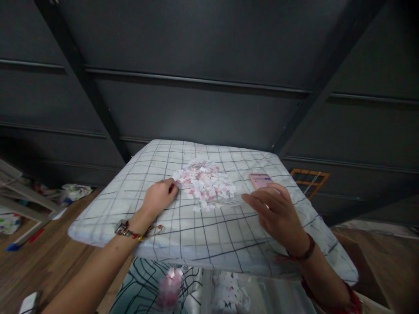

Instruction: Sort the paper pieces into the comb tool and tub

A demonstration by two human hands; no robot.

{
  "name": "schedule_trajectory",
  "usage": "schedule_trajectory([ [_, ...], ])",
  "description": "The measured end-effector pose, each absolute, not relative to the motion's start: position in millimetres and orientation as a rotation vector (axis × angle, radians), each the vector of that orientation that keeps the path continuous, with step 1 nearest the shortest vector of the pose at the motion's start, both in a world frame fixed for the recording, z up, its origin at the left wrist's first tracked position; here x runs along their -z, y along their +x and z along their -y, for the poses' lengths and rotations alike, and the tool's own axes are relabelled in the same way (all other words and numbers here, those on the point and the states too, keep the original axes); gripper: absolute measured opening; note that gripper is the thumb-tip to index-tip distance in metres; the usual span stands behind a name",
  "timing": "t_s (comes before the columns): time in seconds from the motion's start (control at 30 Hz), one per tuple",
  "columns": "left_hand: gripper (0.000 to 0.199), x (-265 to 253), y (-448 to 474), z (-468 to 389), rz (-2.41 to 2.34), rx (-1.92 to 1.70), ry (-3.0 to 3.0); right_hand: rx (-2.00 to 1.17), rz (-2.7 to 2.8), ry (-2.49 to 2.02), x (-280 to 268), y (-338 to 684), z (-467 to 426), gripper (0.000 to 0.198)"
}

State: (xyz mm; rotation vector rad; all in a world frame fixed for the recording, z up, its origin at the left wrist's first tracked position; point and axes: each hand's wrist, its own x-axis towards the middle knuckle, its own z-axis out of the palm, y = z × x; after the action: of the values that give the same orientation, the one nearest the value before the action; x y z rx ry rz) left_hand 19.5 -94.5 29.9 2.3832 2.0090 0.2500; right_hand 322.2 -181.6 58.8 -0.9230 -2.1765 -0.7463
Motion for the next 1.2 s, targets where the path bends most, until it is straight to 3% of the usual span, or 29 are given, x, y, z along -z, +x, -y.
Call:
schedule_trajectory([
  [0.43,0.034,-29,21,94,-1.945,-0.277,2.406,0.76,2.202,-0.913,-67,332,204,0.033],
  [1.2,0.036,-25,17,93,-1.878,-0.328,2.436,0.783,2.247,-0.996,-68,342,192,0.044],
])
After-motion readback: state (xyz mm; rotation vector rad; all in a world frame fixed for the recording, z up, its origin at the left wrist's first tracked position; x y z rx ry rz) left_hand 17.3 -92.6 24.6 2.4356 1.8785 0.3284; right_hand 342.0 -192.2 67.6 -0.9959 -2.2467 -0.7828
